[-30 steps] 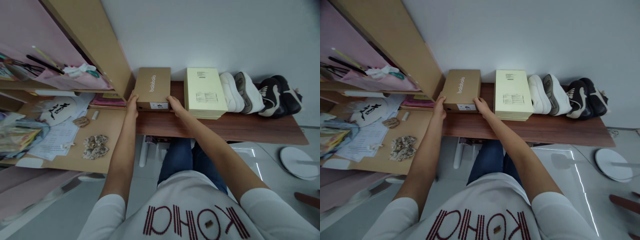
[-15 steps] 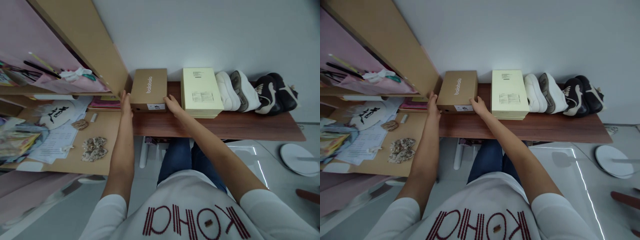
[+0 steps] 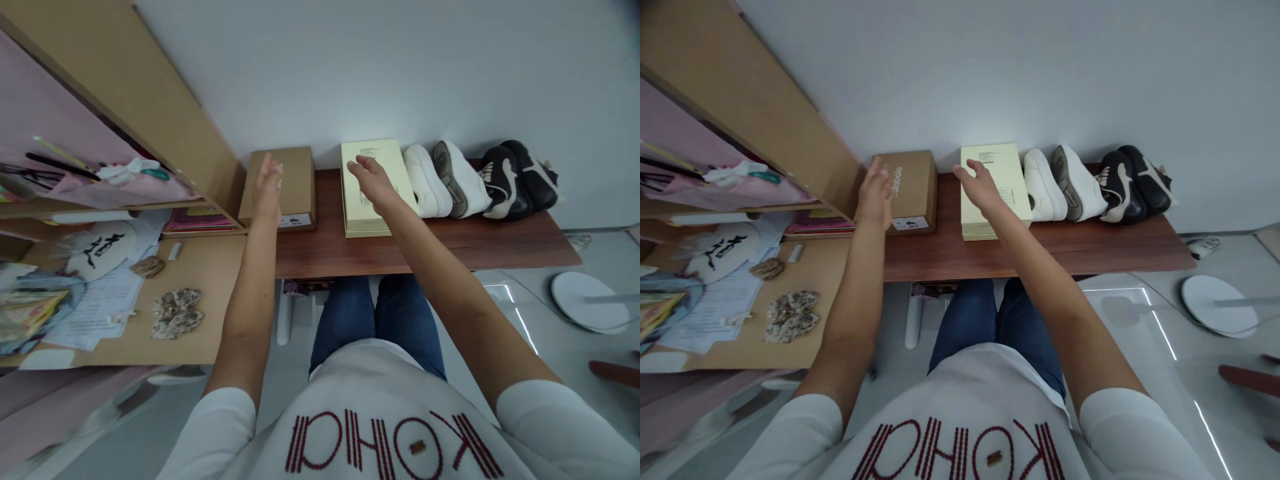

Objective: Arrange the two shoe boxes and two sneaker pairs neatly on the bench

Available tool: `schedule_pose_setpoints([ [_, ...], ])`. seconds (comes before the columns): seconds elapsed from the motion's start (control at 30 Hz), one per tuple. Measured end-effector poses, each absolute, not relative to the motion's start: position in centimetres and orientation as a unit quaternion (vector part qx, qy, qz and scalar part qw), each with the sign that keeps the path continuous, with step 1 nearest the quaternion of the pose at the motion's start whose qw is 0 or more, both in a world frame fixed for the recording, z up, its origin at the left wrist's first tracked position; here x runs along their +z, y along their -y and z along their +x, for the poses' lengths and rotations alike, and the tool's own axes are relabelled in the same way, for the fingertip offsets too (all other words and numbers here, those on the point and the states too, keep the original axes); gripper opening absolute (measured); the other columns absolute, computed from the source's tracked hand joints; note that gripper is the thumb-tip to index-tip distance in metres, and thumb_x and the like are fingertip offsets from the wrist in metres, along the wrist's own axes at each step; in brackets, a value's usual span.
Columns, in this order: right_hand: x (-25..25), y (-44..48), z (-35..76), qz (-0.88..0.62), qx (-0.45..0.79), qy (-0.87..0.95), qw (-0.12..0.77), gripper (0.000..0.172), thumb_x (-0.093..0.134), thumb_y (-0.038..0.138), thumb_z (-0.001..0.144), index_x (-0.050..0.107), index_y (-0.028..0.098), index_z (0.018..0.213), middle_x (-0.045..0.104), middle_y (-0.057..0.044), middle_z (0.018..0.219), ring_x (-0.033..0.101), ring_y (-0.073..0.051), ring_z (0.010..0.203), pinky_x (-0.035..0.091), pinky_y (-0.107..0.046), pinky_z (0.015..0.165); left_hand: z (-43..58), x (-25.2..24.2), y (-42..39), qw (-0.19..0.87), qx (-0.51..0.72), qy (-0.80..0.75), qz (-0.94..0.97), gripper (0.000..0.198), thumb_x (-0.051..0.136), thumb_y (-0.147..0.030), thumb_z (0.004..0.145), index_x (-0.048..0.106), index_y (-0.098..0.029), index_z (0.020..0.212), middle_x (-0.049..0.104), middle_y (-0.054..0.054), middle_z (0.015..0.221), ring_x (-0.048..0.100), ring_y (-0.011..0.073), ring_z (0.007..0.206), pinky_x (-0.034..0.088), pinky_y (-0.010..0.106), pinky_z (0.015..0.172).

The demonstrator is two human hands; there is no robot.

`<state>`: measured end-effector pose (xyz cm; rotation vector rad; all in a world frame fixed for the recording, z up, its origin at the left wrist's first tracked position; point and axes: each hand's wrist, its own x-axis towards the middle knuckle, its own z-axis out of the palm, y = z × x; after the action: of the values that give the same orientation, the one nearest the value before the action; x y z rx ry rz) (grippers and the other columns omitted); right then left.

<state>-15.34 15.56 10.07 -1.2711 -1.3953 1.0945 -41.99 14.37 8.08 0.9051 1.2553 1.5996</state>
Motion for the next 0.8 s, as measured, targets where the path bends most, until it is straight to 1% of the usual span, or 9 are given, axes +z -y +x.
schedule_pose_setpoints([
  [0.17, 9.9, -15.8, -10.5, -0.541, 0.435, 0.55, 0.464, 0.051, 0.064, 0.055, 0.088, 0.059, 0.03, 0.131, 0.056, -0.007, 0.145, 0.046, -0.034, 0.14, 0.039, -0.061, 0.115, -35.8, 8.0, -13.3, 0.498, 0.596, -0.487, 0.398, 0.054, 0.075, -0.048, 0.084, 0.063, -0.035, 0.135, 0.054, 0.004, 0.152, 0.039, 0.0315, 0.15, 0.03, 0.051, 0.122],
  [0.33, 9.3, -15.5, -7.0, -0.562, 0.41, 0.544, 0.47, 0.043, 0.065, 0.046, 0.087, 0.063, 0.028, 0.126, 0.062, -0.008, 0.137, 0.051, -0.032, 0.135, 0.042, -0.058, 0.113, -32.3, 6.9, -13.4, 0.53, 0.569, -0.484, 0.402, 0.057, 0.078, -0.051, 0.081, 0.063, -0.038, 0.134, 0.055, 0.003, 0.152, 0.037, 0.033, 0.151, 0.028, 0.055, 0.122],
  [0.43, 9.0, -15.2, -5.5, -0.574, 0.4, 0.539, 0.469, 0.04, 0.065, 0.042, 0.086, 0.065, 0.026, 0.123, 0.063, -0.009, 0.136, 0.056, -0.031, 0.13, 0.044, -0.055, 0.112, -30.9, 5.8, -13.5, 0.545, 0.549, -0.487, 0.406, 0.058, 0.079, -0.049, 0.079, 0.063, -0.036, 0.134, 0.053, 0.004, 0.154, 0.036, 0.0337, 0.151, 0.026, 0.056, 0.122],
  [0.63, 7.9, -15.1, -3.7, -0.596, 0.405, 0.521, 0.457, 0.039, 0.064, 0.039, 0.085, 0.065, 0.024, 0.121, 0.069, -0.009, 0.127, 0.063, -0.029, 0.119, 0.046, -0.056, 0.109, -29.1, 3.5, -13.8, 0.541, 0.536, -0.51, 0.4, 0.058, 0.078, -0.045, 0.079, 0.064, -0.032, 0.134, 0.05, 0.006, 0.157, 0.033, 0.0327, 0.153, 0.026, 0.051, 0.124],
  [0.7, 7.5, -15.2, -3.3, -0.599, 0.405, 0.52, 0.454, 0.041, 0.064, 0.037, 0.084, 0.065, 0.022, 0.122, 0.068, -0.011, 0.129, 0.063, -0.029, 0.121, 0.046, -0.056, 0.11, -28.9, 2.5, -14.2, 0.534, 0.536, -0.522, 0.393, 0.058, 0.077, -0.043, 0.079, 0.064, -0.03, 0.134, 0.048, 0.007, 0.159, 0.032, 0.031, 0.154, 0.026, 0.048, 0.125],
  [0.8, 7.1, -15.3, -2.9, -0.611, 0.402, 0.51, 0.452, 0.047, 0.066, 0.033, 0.081, 0.062, 0.019, 0.126, 0.064, -0.015, 0.137, 0.06, -0.03, 0.127, 0.045, -0.054, 0.112, -28.8, 1.0, -14.7, 0.529, 0.533, -0.542, 0.378, 0.059, 0.077, -0.042, 0.078, 0.064, -0.028, 0.134, 0.045, 0.008, 0.161, 0.032, 0.0286, 0.154, 0.024, 0.045, 0.126],
])
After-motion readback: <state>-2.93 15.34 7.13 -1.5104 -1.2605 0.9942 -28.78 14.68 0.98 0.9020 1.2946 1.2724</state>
